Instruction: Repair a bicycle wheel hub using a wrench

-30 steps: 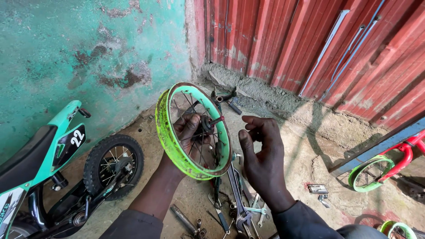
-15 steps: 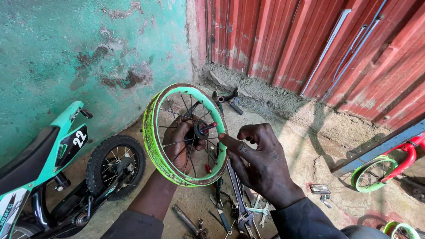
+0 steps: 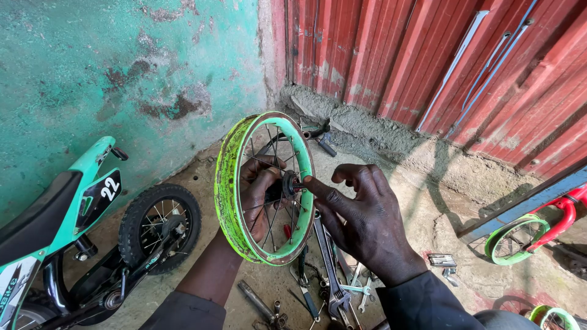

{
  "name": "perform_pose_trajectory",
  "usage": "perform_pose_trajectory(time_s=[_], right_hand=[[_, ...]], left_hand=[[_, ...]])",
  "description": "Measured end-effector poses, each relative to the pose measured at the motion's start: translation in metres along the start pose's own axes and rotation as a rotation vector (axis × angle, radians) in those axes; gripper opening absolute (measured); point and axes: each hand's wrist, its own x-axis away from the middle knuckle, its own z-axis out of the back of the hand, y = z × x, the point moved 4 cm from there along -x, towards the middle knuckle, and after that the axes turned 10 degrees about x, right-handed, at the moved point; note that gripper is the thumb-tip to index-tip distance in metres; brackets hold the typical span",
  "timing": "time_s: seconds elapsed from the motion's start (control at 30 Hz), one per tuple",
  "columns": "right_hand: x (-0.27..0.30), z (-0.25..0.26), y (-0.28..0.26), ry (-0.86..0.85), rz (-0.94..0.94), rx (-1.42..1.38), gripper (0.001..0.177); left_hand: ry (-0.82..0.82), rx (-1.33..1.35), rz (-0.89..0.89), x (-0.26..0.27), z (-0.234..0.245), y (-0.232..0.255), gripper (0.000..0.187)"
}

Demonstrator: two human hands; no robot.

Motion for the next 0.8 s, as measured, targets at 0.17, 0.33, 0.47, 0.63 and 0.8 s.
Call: perform_pose_trajectory(time_s=[0.17,0.33,0.47,0.63,0.8], right_hand=[[-0.005,-0.003,0.001,-0.057,-0.234,-0.324,0.025],[0.002,-0.016,-0.001,-0.135,-0.552,-0.733,0.028],[0.009,-0.026,-0.006,-0.206,-1.004,-1.27,0.033],[0.02,-0.035,-0.008,-0.264,-1.301,-1.854,0.048],[0.014,-0.022,-0.007,-0.194,-1.331,-1.857,0.049]], left_hand=[[-0.041,-0.079,-0.152,0.0,0.0,0.005,0.009],[-0.06,-0.107,-0.225,-0.003,0.002,0.01,0.009],[-0.033,-0.129,-0.241,-0.007,0.001,0.016,0.011],[0.176,-0.302,-0.145,0.001,-0.001,0.035,0.022],[-0.044,-0.439,-0.359,0.01,-0.01,0.046,0.013]])
